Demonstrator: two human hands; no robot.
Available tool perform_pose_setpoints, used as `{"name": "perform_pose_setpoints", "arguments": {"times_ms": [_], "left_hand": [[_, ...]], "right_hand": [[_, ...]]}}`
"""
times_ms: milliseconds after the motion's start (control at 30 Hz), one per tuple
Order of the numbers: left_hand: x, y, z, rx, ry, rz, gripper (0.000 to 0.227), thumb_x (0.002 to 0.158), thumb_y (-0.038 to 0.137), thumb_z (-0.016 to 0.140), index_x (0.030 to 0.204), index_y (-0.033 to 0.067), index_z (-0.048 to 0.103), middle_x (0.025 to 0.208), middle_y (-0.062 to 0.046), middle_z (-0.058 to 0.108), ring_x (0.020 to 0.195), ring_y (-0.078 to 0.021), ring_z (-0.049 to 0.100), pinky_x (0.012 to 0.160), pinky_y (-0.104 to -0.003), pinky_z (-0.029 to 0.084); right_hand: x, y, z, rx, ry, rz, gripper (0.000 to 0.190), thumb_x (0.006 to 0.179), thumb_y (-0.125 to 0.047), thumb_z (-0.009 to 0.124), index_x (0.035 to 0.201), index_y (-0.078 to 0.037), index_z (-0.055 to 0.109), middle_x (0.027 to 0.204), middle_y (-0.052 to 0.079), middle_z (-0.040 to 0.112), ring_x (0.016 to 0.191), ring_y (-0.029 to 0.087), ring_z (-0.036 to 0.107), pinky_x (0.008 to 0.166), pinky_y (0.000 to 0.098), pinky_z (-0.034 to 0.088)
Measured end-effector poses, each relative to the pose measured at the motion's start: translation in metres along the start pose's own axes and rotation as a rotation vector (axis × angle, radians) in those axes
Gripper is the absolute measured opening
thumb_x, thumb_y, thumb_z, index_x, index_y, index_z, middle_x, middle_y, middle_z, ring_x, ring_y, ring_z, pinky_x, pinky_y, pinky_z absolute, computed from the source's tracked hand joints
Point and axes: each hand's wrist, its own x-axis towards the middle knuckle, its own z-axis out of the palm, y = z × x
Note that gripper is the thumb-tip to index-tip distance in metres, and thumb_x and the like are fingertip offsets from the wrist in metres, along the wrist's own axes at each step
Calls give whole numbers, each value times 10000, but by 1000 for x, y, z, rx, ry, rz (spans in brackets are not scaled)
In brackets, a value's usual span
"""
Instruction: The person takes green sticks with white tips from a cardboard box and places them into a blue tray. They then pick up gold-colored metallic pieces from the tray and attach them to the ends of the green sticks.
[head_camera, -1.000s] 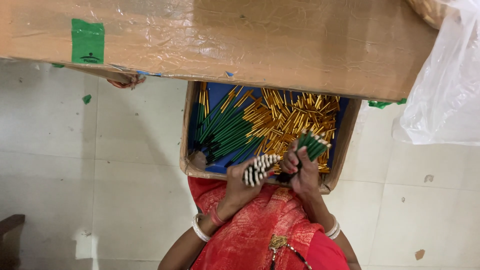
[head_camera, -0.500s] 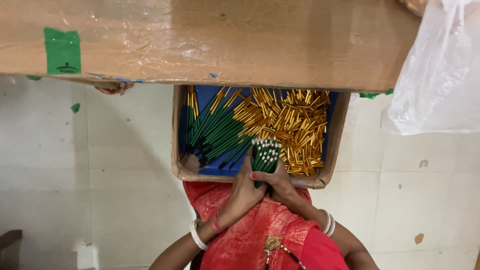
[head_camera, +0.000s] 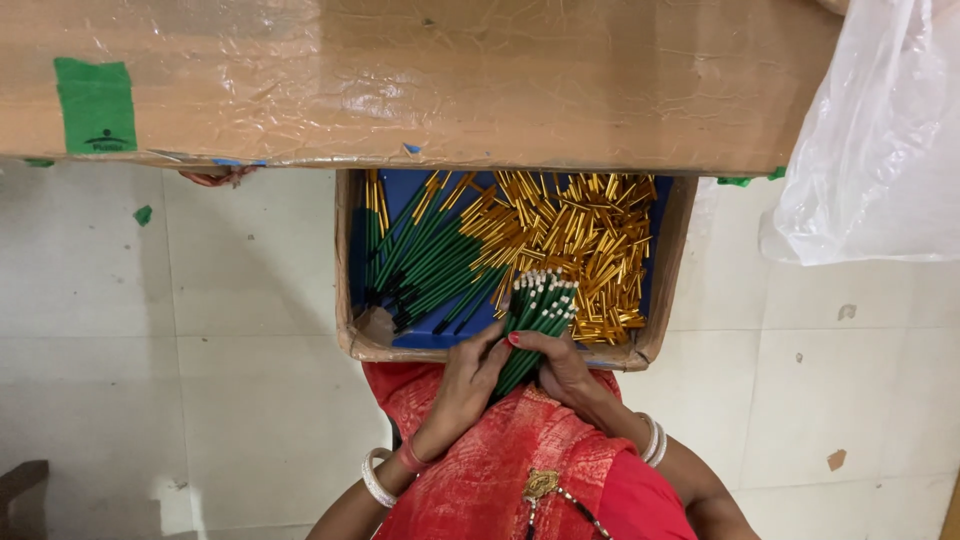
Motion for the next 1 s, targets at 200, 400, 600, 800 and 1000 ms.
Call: {"name": "perform_pose_setpoints", "arguments": {"times_ms": [200, 400, 600, 800, 1000], "left_hand": [[1, -3, -1, 61, -3, -204, 254, 1032, 137, 565, 1175, -28, 694, 753, -129, 701, 691, -77, 565, 599, -296, 477], [-4, -36, 11, 154, 95, -109, 193, 1044, 148, 604, 1052, -36, 662, 692, -160, 643, 618, -97, 584, 508, -329, 470], [-6, -63, 17, 494, 162, 141, 247, 974, 143, 651, 1159, -8, 584, 740, -224, 629, 569, -299, 664, 446, -404, 492], [-8, -72, 16, 505, 143, 123, 197, 1019, 151, 641, 1127, 4, 566, 753, -208, 634, 610, -285, 676, 461, -398, 487], [-10, -52, 11, 253, 154, 63, 161, 1058, 136, 611, 1069, -23, 635, 689, -159, 623, 535, -164, 623, 452, -341, 466]], "right_hand": [[-3, -10, 18, -82, -16, 7, 386, 798, -23, 764, 1172, -30, 666, 1071, 60, 714, 976, 171, 682, 876, 344, 557], [-1, -5, 14, -106, 24, 0, 291, 832, -44, 767, 1107, -12, 679, 1026, 70, 698, 939, 175, 671, 854, 346, 554], [-1, -5, 16, -106, 39, -1, 139, 839, -53, 745, 953, -33, 667, 883, 56, 681, 802, 170, 655, 753, 350, 547], [-1, -8, 21, -148, 93, -17, 150, 807, -38, 745, 935, -31, 667, 866, 60, 691, 793, 171, 665, 747, 350, 540], [1, -6, 24, -163, 101, -116, 191, 798, -13, 742, 970, -19, 660, 914, 67, 695, 847, 193, 671, 790, 365, 572]]}}
